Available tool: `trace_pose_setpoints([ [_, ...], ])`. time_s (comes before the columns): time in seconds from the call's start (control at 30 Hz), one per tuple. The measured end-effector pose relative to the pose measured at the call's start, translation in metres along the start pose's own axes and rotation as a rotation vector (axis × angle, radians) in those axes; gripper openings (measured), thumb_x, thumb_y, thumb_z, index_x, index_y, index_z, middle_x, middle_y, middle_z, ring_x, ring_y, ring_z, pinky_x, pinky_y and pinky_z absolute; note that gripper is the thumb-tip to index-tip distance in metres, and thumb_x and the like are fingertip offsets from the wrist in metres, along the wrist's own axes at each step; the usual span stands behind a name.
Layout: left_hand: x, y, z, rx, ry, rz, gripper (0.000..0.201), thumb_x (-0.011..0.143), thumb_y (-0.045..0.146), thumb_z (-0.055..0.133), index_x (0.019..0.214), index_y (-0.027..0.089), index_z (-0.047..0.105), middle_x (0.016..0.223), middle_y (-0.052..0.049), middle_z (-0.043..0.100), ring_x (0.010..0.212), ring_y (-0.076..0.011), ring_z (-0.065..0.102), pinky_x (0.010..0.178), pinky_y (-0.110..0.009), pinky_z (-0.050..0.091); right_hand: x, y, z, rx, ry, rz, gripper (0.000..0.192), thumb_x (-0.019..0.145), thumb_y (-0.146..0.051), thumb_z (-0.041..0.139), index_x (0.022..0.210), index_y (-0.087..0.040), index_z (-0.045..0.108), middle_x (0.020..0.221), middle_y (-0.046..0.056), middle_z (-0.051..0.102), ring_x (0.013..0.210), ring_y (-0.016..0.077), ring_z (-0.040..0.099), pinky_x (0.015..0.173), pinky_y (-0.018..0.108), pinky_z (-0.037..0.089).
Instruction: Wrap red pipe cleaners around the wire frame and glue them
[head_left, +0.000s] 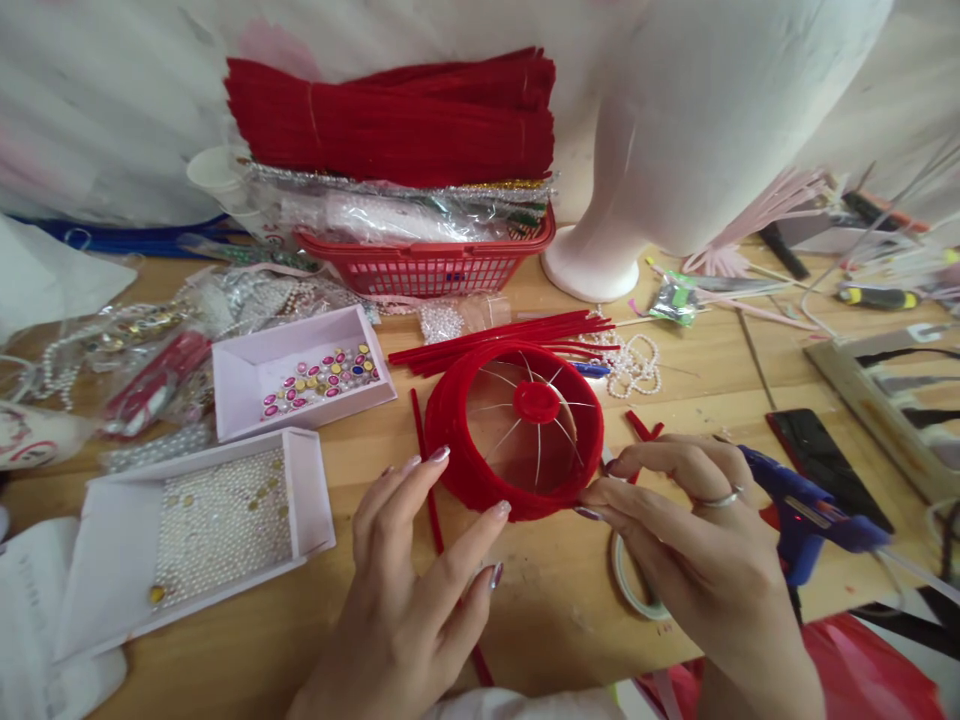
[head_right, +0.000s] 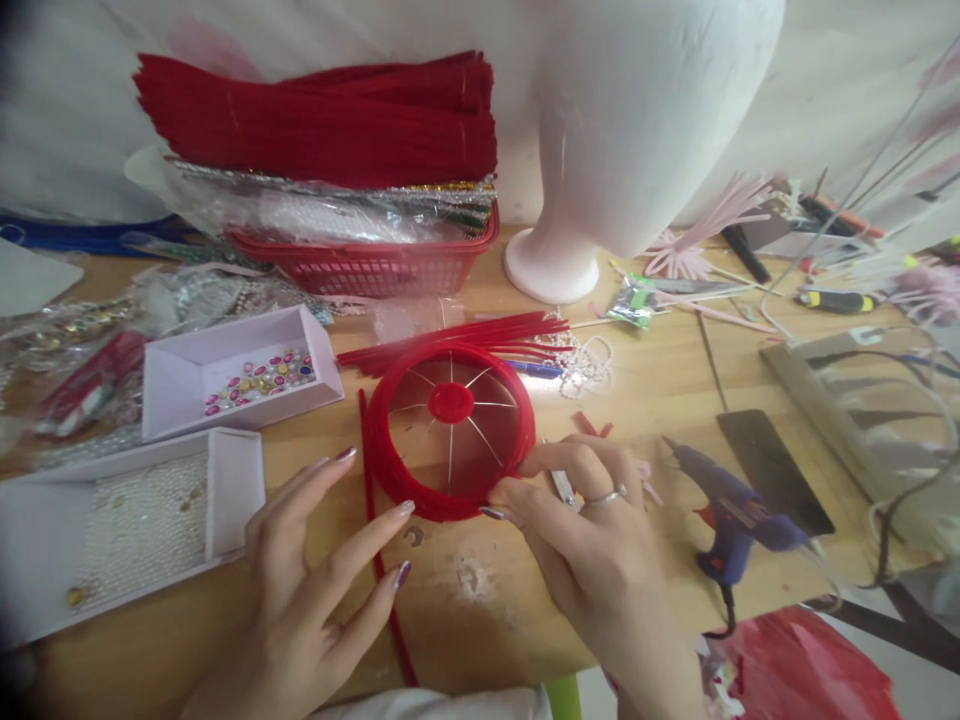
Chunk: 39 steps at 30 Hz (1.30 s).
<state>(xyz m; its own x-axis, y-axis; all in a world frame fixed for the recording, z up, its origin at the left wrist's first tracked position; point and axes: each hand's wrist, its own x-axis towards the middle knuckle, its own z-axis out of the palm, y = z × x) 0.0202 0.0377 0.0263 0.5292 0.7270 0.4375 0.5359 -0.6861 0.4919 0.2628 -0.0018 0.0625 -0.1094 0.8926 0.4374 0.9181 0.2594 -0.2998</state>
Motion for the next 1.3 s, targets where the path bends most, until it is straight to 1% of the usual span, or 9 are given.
trace_pose_setpoints([
  [0.13,-0.001,0.003,0.008,0.071,0.004,-0.021,0.045,0.092,0.018,0.065,0.135,0.031,0.061,0.161,-0.013,0.024,0.145,-0.0377,0.033,0.119,-0.061,0.024,0.0,0.0,0.0,0.008,-0.004,0.021,0.024,0.091,-0.004,0.061,0.095,-0.026,0.069,0.099,0.005,0.063,0.091,0.0225,0.054,0.085,0.042,0.044],
  [0.23,-0.002,0.003,0.012,0.098,0.005,-0.021,0.047,0.092,0.024,0.066,0.137,0.036,0.061,0.162,-0.012,0.024,0.142,-0.0384,0.035,0.119,-0.064,0.021,0.0,0.001,0.0,0.013,0.004,0.012,0.026,0.09,-0.004,0.06,0.094,-0.027,0.071,0.099,0.004,0.063,0.089,0.0219,0.053,0.089,0.044,0.044],
  [0.37,-0.001,0.003,0.014,0.102,-0.003,0.0,0.043,0.093,0.027,0.066,0.136,0.035,0.062,0.161,-0.013,0.024,0.142,-0.0376,0.035,0.119,-0.063,0.02,0.0,0.003,-0.001,0.005,-0.008,-0.007,0.03,0.09,-0.002,0.058,0.096,-0.028,0.072,0.101,0.004,0.062,0.091,0.0227,0.051,0.095,0.047,0.041],
  [0.57,0.002,0.004,0.013,0.085,-0.012,0.008,0.043,0.093,0.023,0.065,0.136,0.031,0.06,0.157,-0.015,0.027,0.143,-0.0355,0.032,0.118,-0.062,0.022,-0.002,0.003,-0.001,-0.02,-0.057,0.002,0.03,0.094,-0.004,0.055,0.098,-0.029,0.071,0.112,0.005,0.059,0.097,0.0254,0.047,0.088,0.044,0.038],
  [0.7,0.003,0.002,0.013,0.128,-0.006,0.064,0.048,0.091,0.023,0.067,0.138,0.029,0.058,0.153,-0.017,0.03,0.14,-0.035,0.034,0.118,-0.058,0.023,-0.002,0.003,-0.001,-0.031,-0.062,-0.007,0.03,0.094,-0.003,0.054,0.099,-0.029,0.069,0.114,0.005,0.057,0.098,0.0258,0.046,0.087,0.044,0.037],
  [0.87,0.002,0.0,0.014,0.151,-0.011,0.048,0.049,0.091,0.02,0.067,0.138,0.029,0.058,0.152,-0.018,0.031,0.139,-0.0352,0.035,0.118,-0.058,0.022,0.0,0.0,-0.001,-0.019,-0.057,-0.021,0.023,0.093,-0.005,0.057,0.096,-0.026,0.066,0.114,0.006,0.057,0.098,0.0263,0.046,0.085,0.044,0.035],
  [1.03,0.003,-0.003,0.015,0.179,-0.015,0.121,0.057,0.088,0.019,0.071,0.142,0.027,0.055,0.151,-0.021,0.03,0.142,-0.0356,0.032,0.118,-0.056,0.022,0.0,-0.001,0.0,-0.011,-0.059,-0.012,0.023,0.094,-0.005,0.056,0.097,-0.025,0.066,0.116,0.006,0.057,0.098,0.0261,0.045,0.09,0.046,0.035],
  [1.2,0.003,-0.002,0.018,0.149,0.023,0.066,0.046,0.092,0.021,0.067,0.137,0.03,0.061,0.152,-0.018,0.032,0.142,-0.0332,0.033,0.119,-0.055,0.021,0.001,0.0,0.001,-0.005,-0.035,-0.022,0.023,0.094,-0.006,0.056,0.096,-0.025,0.069,0.115,0.007,0.057,0.099,0.0272,0.043,0.091,0.046,0.033],
  [1.3,0.002,0.0,0.018,0.146,0.026,0.058,0.046,0.092,0.021,0.067,0.136,0.03,0.061,0.153,-0.018,0.031,0.142,-0.0331,0.032,0.119,-0.055,0.021,0.001,0.001,0.003,-0.004,0.007,-0.021,0.02,0.095,-0.008,0.06,0.094,-0.026,0.07,0.114,0.006,0.057,0.098,0.0264,0.044,0.091,0.045,0.033],
])
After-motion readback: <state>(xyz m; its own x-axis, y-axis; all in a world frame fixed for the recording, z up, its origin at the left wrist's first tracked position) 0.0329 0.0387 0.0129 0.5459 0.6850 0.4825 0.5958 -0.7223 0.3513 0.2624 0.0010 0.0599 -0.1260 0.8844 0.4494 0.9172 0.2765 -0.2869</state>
